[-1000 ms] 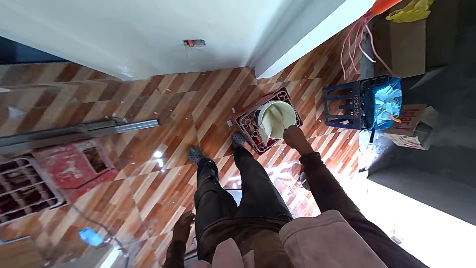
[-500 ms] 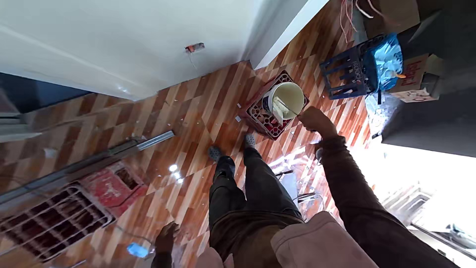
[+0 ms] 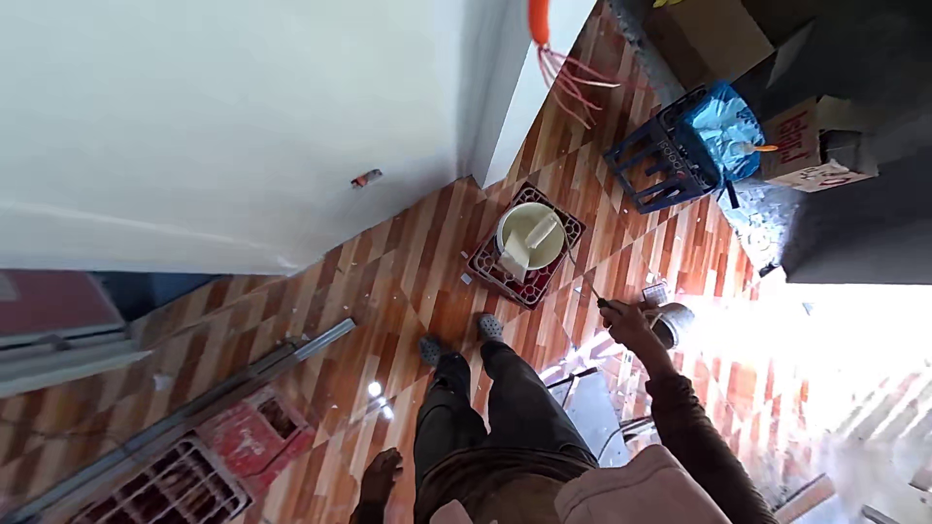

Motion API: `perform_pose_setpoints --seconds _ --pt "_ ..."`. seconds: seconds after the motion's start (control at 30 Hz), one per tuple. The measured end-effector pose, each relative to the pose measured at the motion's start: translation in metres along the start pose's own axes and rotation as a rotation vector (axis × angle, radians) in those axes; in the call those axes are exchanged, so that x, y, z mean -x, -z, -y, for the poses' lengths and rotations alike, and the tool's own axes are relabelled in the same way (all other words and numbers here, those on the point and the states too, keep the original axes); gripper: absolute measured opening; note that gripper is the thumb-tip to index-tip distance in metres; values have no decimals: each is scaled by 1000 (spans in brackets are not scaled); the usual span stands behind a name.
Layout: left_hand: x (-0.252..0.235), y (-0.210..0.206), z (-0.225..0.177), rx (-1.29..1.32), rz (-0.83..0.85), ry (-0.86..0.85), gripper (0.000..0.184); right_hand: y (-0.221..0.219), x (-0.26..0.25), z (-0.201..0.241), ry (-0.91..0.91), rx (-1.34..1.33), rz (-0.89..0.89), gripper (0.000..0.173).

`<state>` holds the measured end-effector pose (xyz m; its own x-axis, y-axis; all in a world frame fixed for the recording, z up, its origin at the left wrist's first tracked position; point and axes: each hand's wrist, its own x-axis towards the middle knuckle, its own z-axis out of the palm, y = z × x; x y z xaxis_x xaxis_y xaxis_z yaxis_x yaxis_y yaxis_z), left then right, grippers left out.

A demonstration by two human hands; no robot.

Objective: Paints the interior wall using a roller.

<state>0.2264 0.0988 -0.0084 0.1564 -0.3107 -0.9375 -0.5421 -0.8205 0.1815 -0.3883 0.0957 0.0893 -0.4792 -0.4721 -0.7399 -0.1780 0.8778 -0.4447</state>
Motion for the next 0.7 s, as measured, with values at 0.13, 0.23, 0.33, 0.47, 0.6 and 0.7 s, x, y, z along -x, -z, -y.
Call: perform_pose_setpoints --seconds 0.13,0.23,0.33,0.47,0.6,0.7 --pt "-4 -11 -54 -94 18 -65 36 -31 -36 -56 -19 -155 -69 31" --pt "-3 -16 -91 -150 1 -107 37 -42 -32 -74 -32 -441 49 29" --pt "-6 -20 -115 -186 -71 -162 43 -42 -15 -77 5 -785 232 24" --pt "-9 -28 -138 -245 -139 -237 49 -46 -4 -64 -10 -767 490 44" --pt "-15 -36 -144 -305 -194 -271 53 -69 8 -17 149 -388 246 29" --pt "-30 -39 -130 -342 -214 -294 57 -88 14 28 198 -315 266 29"
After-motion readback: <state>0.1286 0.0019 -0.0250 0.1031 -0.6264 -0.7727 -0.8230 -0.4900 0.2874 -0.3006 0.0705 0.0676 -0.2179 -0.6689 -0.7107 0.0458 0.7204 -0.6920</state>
